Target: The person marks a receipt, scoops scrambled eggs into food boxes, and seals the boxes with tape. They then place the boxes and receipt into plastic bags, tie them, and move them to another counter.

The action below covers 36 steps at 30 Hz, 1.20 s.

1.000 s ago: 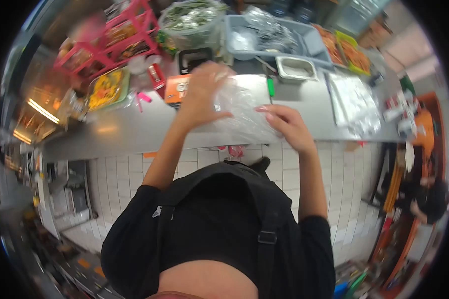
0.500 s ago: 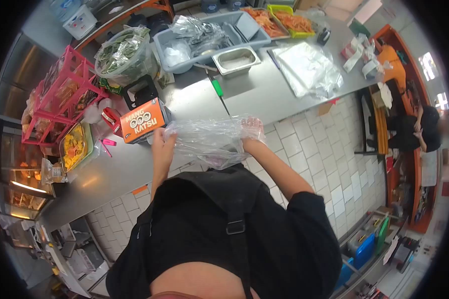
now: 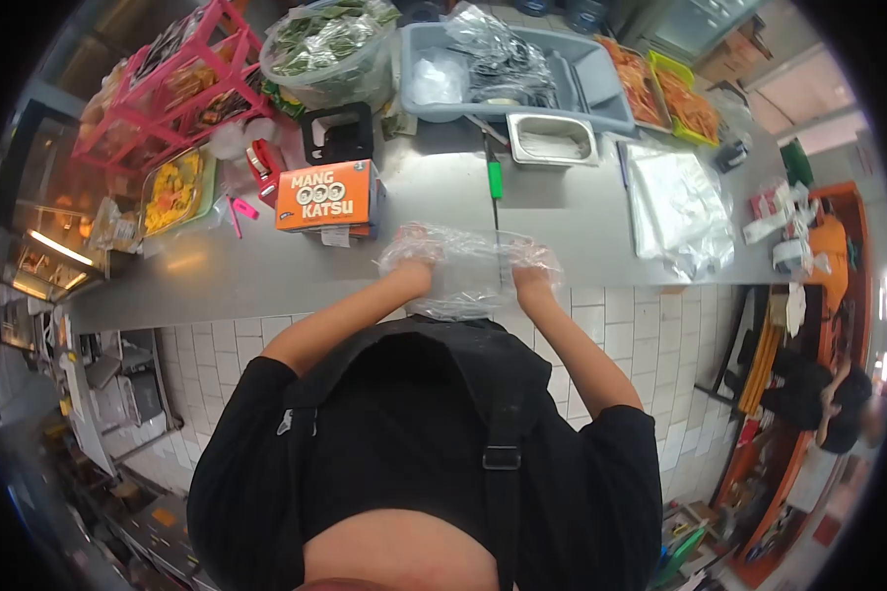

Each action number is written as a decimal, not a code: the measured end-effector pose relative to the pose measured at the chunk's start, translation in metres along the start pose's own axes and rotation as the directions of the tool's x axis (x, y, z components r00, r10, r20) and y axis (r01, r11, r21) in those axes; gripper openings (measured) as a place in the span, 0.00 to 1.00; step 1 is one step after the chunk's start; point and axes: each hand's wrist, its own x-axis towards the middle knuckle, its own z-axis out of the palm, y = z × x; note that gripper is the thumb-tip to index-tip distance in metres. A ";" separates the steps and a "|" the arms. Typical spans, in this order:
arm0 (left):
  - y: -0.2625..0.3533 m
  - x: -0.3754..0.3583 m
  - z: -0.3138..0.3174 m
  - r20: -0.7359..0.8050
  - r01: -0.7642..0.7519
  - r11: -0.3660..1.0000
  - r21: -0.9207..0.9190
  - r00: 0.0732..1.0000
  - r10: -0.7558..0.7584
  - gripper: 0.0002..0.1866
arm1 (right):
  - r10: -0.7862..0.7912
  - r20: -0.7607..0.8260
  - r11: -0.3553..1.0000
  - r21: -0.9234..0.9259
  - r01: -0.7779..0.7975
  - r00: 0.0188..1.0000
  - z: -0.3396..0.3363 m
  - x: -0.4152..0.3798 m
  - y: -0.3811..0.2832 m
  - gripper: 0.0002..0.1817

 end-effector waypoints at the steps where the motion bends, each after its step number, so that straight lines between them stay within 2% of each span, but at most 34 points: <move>1: 0.006 0.010 -0.022 0.490 -0.114 0.993 0.036 0.868 0.082 0.26 | -0.304 -0.270 0.949 -0.168 0.266 0.914 0.023 0.005 0.000 0.15; 2: 0.009 0.015 -0.033 0.857 -0.225 0.974 0.004 0.502 0.113 0.25 | -0.319 -0.275 0.945 -0.161 0.283 0.907 0.021 0.014 -0.014 0.15; 3: 0.012 0.015 -0.024 0.858 -0.214 0.977 0.017 0.505 0.096 0.25 | -0.070 -0.233 0.997 0.001 0.072 0.970 0.011 0.025 -0.036 0.16; 4: 0.016 0.012 -0.007 0.833 -0.054 0.998 -0.011 0.551 0.039 0.27 | 0.176 -0.152 0.977 0.144 -0.155 0.973 -0.008 0.036 -0.058 0.17; 5: 0.018 0.009 0.002 0.808 0.104 0.993 -0.048 0.588 -0.023 0.30 | -0.227 0.175 0.973 0.074 0.217 0.958 -0.061 0.044 -0.075 0.15; 6: 0.021 0.006 -0.021 0.731 0.105 0.979 -0.176 0.679 0.058 0.27 | -0.539 0.486 0.822 0.125 0.556 0.688 -0.131 0.045 -0.094 0.13; 7: 0.023 0.003 -0.050 0.640 0.086 0.951 -0.297 0.757 0.132 0.24 | -0.675 0.162 0.724 0.334 0.604 0.720 -0.182 0.036 -0.122 0.09; 8: 0.020 -0.002 -0.057 0.647 0.084 0.953 -0.289 0.751 0.130 0.24 | -0.675 0.069 0.733 0.179 0.656 0.735 -0.192 0.049 -0.150 0.13; 9: 0.019 -0.009 -0.060 0.498 0.148 0.806 -0.573 0.844 0.199 0.20 | -0.622 -0.322 0.538 0.487 0.688 0.714 -0.218 0.051 -0.177 0.22; 10: 0.017 -0.014 -0.066 0.329 0.160 0.572 -0.804 0.922 0.205 0.16 | -0.651 -0.473 0.435 0.409 0.802 0.594 -0.239 0.061 -0.200 0.32; 11: 0.012 -0.013 -0.089 0.338 0.167 0.573 -0.803 0.918 0.206 0.16 | -0.646 -0.631 0.464 0.121 0.877 0.429 -0.254 0.072 -0.222 0.40; 12: 0.004 -0.007 -0.125 0.369 -0.042 0.739 -0.672 0.846 0.384 0.13 | -0.669 -0.561 0.571 0.032 0.821 0.487 -0.246 0.089 -0.250 0.45; 13: -0.007 -0.005 -0.145 0.436 -0.281 0.811 -0.514 0.729 0.528 0.10 | -0.677 -0.489 0.658 -0.067 0.750 0.550 -0.227 0.107 -0.271 0.50; 14: -0.021 -0.011 -0.139 0.441 -0.277 0.808 -0.520 0.723 0.531 0.10 | -0.674 -0.485 0.661 -0.058 0.748 0.557 -0.208 0.125 -0.279 0.50; 15: -0.036 -0.020 -0.122 0.251 -0.326 0.823 -0.466 0.843 0.476 0.11 | -0.620 -0.304 0.765 -0.030 0.644 0.723 -0.189 0.144 -0.284 0.53; 16: -0.048 -0.027 -0.102 0.041 -0.364 0.840 -0.403 0.909 0.414 0.12 | -0.519 -0.110 0.854 -0.029 0.519 0.848 -0.178 0.154 -0.285 0.56; 17: -0.057 -0.032 -0.076 0.051 -0.372 0.832 -0.411 0.902 0.429 0.12 | -0.504 -0.105 0.863 -0.016 0.505 0.857 -0.175 0.155 -0.282 0.56; 19: -0.069 -0.035 -0.026 0.027 -0.365 0.766 -0.529 0.895 0.445 0.19 | -0.391 -0.135 0.919 -0.014 0.393 0.910 -0.171 0.152 -0.263 0.55; 20: -0.068 -0.034 -0.018 0.027 -0.365 0.756 -0.543 0.893 0.450 0.19 | -0.384 -0.173 0.917 0.041 0.396 0.907 -0.167 0.149 -0.241 0.56; 21: -0.067 -0.034 -0.011 -0.001 -0.304 0.743 -0.597 0.926 0.378 0.21 | -0.373 -0.209 0.912 0.096 0.399 0.904 -0.161 0.144 -0.215 0.56; 22: -0.064 -0.035 -0.006 -0.025 -0.244 0.720 -0.649 0.953 0.301 0.22 | -0.305 -0.242 0.925 0.155 0.347 0.921 -0.157 0.139 -0.191 0.55; 23: -0.061 -0.031 -0.014 -0.048 -0.284 0.734 -0.617 0.944 0.326 0.28 | -0.227 -0.212 0.935 0.226 0.273 0.951 -0.156 0.135 -0.166 0.56; 25: -0.056 -0.027 -0.018 -0.047 -0.260 0.734 -0.628 0.954 0.297 0.31 | -0.031 -0.224 0.796 0.583 0.160 0.974 -0.148 0.134 -0.118 0.58; 26: -0.054 -0.025 -0.019 -0.042 -0.233 0.747 -0.622 0.963 0.265 0.35 | -0.016 -0.220 0.802 0.580 0.144 0.975 -0.139 0.125 -0.104 0.58; 27: -0.051 -0.023 -0.020 -0.044 -0.242 0.739 -0.629 0.960 0.276 0.35 | 0.117 -0.428 0.704 0.672 0.229 0.896 -0.130 0.113 -0.095 0.58; 28: -0.049 -0.022 -0.020 -0.052 -0.229 0.764 -0.603 0.967 0.249 0.36 | 0.272 -0.588 0.603 0.721 0.341 0.762 -0.127 0.100 -0.092 0.57; 29: -0.047 -0.022 -0.021 -0.056 -0.213 0.789 -0.576 0.974 0.221 0.38 | 0.308 -0.508 0.338 0.849 0.407 0.804 -0.123 0.086 -0.093 0.53; 30: -0.046 -0.024 -0.019 -0.050 -0.216 0.786 -0.579 0.972 0.230 0.38 | 0.317 -0.502 0.338 0.853 0.399 0.804 -0.122 0.069 -0.097 0.53; 31: -0.046 -0.023 -0.015 -0.041 -0.204 0.802 -0.561 0.975 0.219 0.39 | 0.266 -0.326 -0.077 0.931 0.357 0.907 -0.123 0.053 -0.102 0.52; 32: -0.047 -0.021 -0.012 -0.035 -0.193 0.818 -0.542 0.978 0.207 0.39 | 0.135 -0.183 -0.472 0.852 0.226 0.974 -0.123 0.040 -0.106 0.51; 33: -0.052 -0.021 0.000 -0.035 -0.200 0.817 -0.541 0.976 0.216 0.39 | 0.062 -0.174 -0.407 0.895 0.184 0.983 -0.106 0.031 -0.104 0.51; 34: -0.059 -0.022 0.013 -0.030 -0.267 0.812 -0.519 0.955 0.295 0.41 | -0.012 -0.159 -0.335 0.931 0.146 0.987 -0.093 0.023 -0.103 0.50; 35: -0.065 -0.025 0.026 -0.020 -0.332 0.801 -0.498 0.928 0.373 0.43 | -0.026 -0.162 -0.233 0.961 0.151 0.986 -0.081 0.015 -0.101 0.56; 36: -0.061 -0.023 0.010 -0.017 -0.337 0.801 -0.495 0.925 0.379 0.43 | 0.042 -0.309 0.067 0.950 0.306 0.950 -0.093 0.006 -0.100 0.56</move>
